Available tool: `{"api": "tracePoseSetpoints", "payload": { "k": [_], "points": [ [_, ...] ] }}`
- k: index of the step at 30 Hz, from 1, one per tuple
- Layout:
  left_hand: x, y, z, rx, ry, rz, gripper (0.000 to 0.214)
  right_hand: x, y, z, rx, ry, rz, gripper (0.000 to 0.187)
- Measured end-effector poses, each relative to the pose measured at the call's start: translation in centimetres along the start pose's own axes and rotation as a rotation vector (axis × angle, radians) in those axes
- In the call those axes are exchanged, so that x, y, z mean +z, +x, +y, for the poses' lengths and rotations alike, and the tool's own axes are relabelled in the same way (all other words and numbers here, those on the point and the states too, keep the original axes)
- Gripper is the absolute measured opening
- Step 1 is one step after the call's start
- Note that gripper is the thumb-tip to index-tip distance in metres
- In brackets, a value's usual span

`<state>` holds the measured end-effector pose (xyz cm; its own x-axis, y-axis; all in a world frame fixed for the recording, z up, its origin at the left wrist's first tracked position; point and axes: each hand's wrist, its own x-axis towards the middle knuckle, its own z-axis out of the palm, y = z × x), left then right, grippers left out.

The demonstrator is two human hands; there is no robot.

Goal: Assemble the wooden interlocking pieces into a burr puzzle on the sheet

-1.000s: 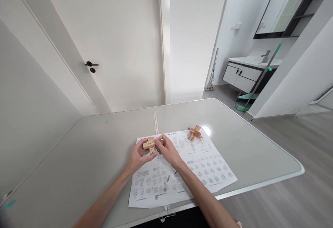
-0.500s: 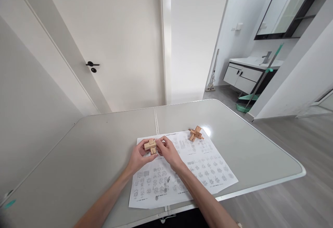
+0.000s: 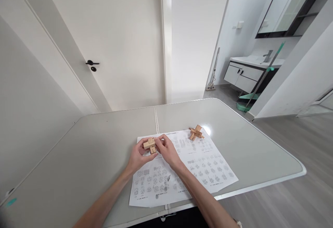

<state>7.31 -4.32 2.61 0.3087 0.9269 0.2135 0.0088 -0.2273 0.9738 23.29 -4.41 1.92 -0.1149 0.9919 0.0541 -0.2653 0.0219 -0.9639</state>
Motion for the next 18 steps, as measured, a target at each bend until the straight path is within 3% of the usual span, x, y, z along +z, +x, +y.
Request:
{"api": "tracePoseSetpoints", "payload": {
  "k": [7, 9, 14, 18],
  "points": [
    [-0.8, 0.5, -0.1, -0.017, 0.008, -0.006, 0.056, -0.2, 0.3, -0.6, 0.007, -0.033, -0.076, 0.044],
    [-1.5, 1.0, -0.4, -0.04, -0.013, 0.067, 0.057, -0.4, 0.7, -0.5, -0.009, -0.077, -0.115, 0.042],
    [-2.9, 1.9, -1.5, -0.035, -0.061, 0.427, 0.056, -0.9, 1.0, 1.4, -0.216, -0.641, -0.071, 0.033],
    [-3.0, 2.0, -2.0, -0.029, -0.038, 0.434, 0.058, 0.4, 1.1, 3.2, -0.318, -0.959, -0.117, 0.039]
  ]
}}
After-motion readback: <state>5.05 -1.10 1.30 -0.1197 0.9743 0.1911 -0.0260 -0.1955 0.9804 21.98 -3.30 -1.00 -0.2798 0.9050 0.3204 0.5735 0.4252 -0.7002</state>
